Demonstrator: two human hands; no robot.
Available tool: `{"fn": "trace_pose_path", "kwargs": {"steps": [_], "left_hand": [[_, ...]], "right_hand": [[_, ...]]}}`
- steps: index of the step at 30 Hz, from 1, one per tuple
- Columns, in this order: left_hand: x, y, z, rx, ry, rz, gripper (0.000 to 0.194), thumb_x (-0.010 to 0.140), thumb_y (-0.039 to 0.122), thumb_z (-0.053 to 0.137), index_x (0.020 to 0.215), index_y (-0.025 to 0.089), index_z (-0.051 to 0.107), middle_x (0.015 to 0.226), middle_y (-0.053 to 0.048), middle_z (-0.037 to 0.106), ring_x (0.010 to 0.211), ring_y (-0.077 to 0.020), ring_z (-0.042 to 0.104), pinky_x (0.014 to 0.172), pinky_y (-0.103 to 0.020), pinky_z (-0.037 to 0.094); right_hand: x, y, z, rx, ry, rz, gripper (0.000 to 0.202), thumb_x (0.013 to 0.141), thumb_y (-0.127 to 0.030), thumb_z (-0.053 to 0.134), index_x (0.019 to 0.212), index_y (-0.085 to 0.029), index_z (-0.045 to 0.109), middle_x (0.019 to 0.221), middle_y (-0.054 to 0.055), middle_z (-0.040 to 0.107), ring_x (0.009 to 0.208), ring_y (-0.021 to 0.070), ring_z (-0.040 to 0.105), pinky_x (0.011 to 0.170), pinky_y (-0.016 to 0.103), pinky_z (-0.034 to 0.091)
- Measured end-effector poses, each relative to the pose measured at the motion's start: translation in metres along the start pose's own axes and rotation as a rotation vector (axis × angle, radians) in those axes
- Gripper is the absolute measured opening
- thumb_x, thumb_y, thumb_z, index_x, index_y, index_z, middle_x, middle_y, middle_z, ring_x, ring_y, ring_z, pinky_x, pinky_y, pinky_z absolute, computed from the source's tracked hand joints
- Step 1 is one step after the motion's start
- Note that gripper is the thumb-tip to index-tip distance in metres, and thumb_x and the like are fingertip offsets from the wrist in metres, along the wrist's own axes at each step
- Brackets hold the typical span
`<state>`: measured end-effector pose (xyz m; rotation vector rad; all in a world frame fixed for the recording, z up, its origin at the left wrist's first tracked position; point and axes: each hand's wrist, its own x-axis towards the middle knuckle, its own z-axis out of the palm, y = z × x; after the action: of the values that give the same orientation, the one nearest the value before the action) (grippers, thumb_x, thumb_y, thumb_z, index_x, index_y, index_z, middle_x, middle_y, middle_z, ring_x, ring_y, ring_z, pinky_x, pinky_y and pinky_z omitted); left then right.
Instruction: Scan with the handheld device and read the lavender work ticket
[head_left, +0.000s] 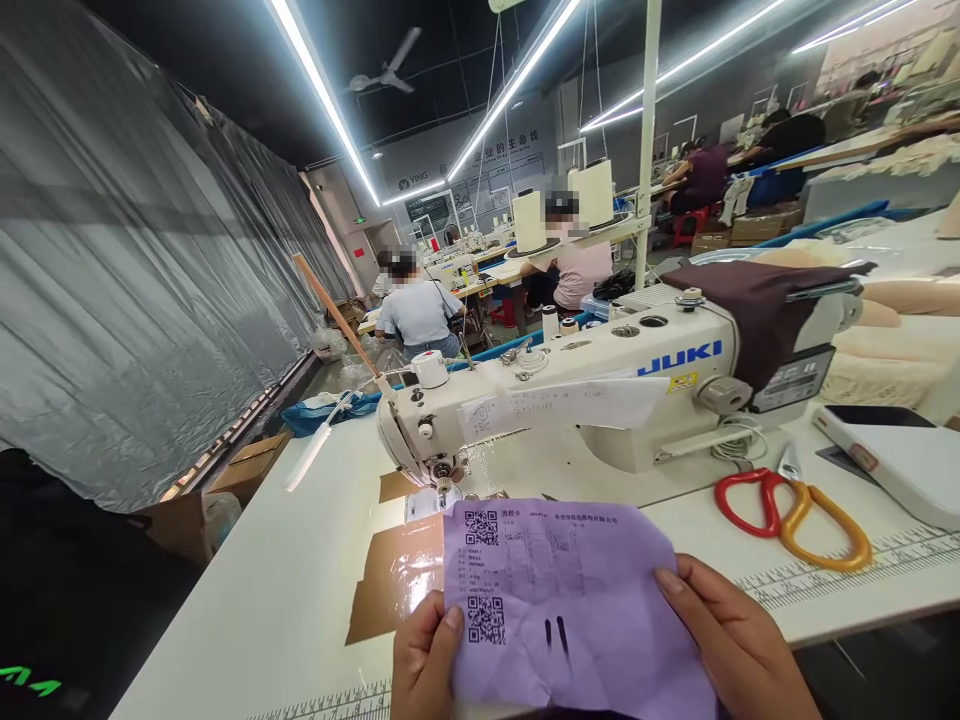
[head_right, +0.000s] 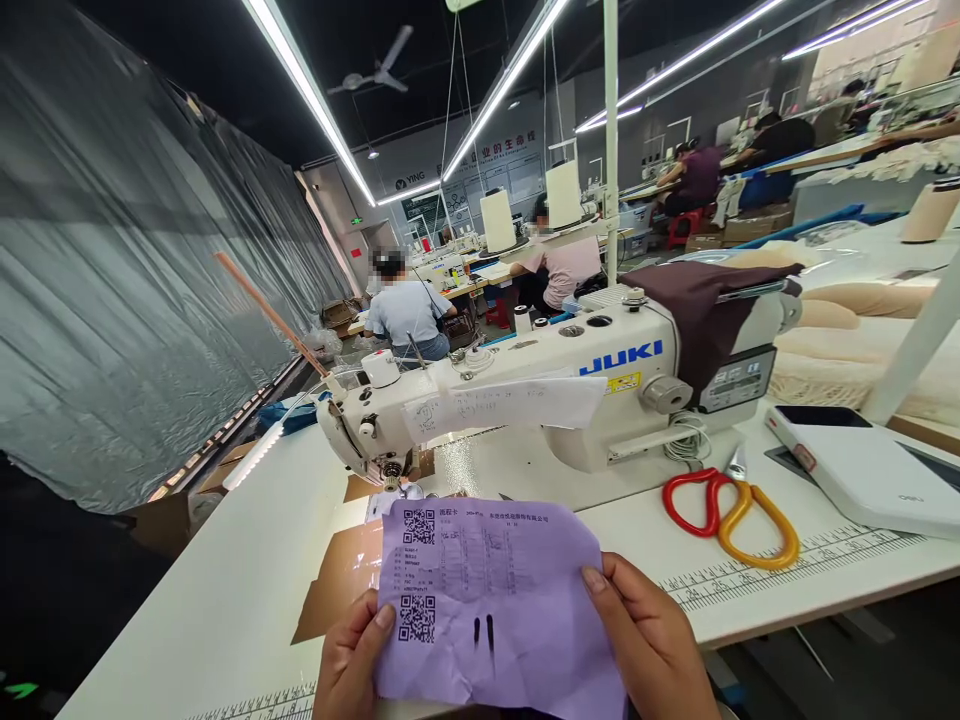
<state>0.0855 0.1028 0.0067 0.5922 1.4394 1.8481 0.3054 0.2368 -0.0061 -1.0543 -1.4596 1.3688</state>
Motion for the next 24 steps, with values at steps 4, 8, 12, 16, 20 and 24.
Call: {"fn": "trace_pose_path", "kwargs": {"steps": [4,8,12,16,20,24], "left_hand": [[0.000,0.000,0.000,-0.005,-0.017,-0.005,0.038,0.070,0.046,0.075,0.064,0.012,0.060,0.060,-0.002,0.057,0.052,-0.0089,0.045,0.050,-0.018,0.034],[0.000,0.000,0.000,0.008,0.000,-0.008,0.036,0.070,0.046,0.075,0.067,0.013,0.062,0.062,-0.002,0.059,0.051,-0.0096,0.046,0.048,-0.018,0.035],[0.001,0.000,-0.001,0.059,0.001,0.018,0.038,0.071,0.047,0.074,0.066,0.013,0.061,0.064,-0.001,0.058,0.051,-0.0082,0.045,0.048,-0.017,0.033],[0.002,0.000,-0.003,0.094,-0.022,0.014,0.040,0.073,0.049,0.072,0.064,0.012,0.059,0.057,0.000,0.053,0.051,-0.0080,0.041,0.049,-0.018,0.032],[0.001,0.002,-0.001,0.093,-0.030,0.008,0.039,0.073,0.049,0.072,0.067,0.012,0.060,0.062,-0.002,0.056,0.052,-0.0092,0.044,0.049,-0.018,0.033],[0.000,0.005,0.002,0.088,-0.011,0.020,0.039,0.071,0.049,0.073,0.066,0.012,0.060,0.066,-0.002,0.059,0.051,-0.0087,0.043,0.049,-0.018,0.033]], "right_hand": [[-0.002,-0.004,0.002,0.028,0.023,0.014,0.044,0.076,-0.058,0.058,0.085,-0.016,0.059,0.070,0.003,0.053,0.065,0.0102,0.048,0.057,0.016,0.044],[-0.007,-0.013,0.008,0.055,0.057,0.036,0.043,0.077,-0.058,0.057,0.086,-0.016,0.059,0.072,0.003,0.053,0.066,0.0100,0.047,0.058,0.016,0.042],[-0.009,-0.016,0.009,0.062,0.078,0.045,0.043,0.077,-0.058,0.058,0.084,-0.016,0.058,0.070,0.002,0.051,0.066,0.0095,0.044,0.058,0.016,0.039],[-0.009,-0.017,0.009,0.056,0.057,0.059,0.045,0.077,-0.060,0.056,0.080,-0.016,0.054,0.070,0.002,0.048,0.067,0.0094,0.042,0.059,0.017,0.038],[-0.010,-0.019,0.008,0.041,0.028,0.063,0.046,0.078,-0.061,0.054,0.077,-0.016,0.052,0.069,0.001,0.046,0.065,0.0092,0.042,0.058,0.017,0.038],[-0.006,-0.011,0.004,0.007,0.008,0.024,0.045,0.078,-0.061,0.054,0.077,-0.015,0.053,0.069,0.001,0.048,0.066,0.0094,0.045,0.057,0.017,0.039]]}}
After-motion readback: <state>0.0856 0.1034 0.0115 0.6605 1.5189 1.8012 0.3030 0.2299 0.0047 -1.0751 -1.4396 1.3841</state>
